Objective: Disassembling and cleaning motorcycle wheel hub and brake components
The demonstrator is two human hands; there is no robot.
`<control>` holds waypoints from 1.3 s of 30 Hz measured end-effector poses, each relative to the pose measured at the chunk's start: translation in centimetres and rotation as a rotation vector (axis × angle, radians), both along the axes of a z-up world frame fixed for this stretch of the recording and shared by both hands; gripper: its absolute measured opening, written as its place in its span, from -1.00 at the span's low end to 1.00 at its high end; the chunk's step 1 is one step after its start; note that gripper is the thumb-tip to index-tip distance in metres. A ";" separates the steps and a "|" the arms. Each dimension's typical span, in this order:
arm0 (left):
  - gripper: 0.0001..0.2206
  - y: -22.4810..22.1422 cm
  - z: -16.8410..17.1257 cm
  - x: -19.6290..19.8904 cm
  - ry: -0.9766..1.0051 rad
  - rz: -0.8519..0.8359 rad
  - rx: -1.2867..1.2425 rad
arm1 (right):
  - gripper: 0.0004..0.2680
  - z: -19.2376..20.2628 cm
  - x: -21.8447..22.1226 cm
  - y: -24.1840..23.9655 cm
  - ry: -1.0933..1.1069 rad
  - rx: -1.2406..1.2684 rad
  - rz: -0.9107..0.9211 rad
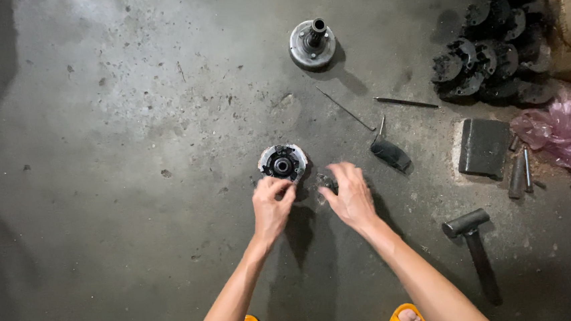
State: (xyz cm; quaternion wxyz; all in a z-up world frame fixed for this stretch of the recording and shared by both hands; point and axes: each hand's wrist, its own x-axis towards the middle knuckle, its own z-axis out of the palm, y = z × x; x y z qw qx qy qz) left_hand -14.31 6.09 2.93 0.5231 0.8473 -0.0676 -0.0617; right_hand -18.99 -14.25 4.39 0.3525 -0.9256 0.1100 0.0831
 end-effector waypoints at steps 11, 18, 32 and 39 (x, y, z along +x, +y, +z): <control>-0.98 -0.6 -2.3 2.0 -0.298 -0.050 0.273 | -0.84 -3.4 -2.7 -0.6 -0.209 -0.513 0.078; -0.97 -0.8 -2.0 2.4 -0.432 -0.085 0.359 | -0.86 4.6 0.7 2.4 0.031 0.165 -0.262; -0.93 -0.9 -1.9 3.0 -0.600 -0.222 0.462 | -0.80 -1.1 2.6 2.8 0.189 -0.243 0.178; -0.71 0.1 -0.3 2.8 -0.554 -0.135 0.357 | -0.82 3.5 1.7 0.0 -0.113 0.004 -0.090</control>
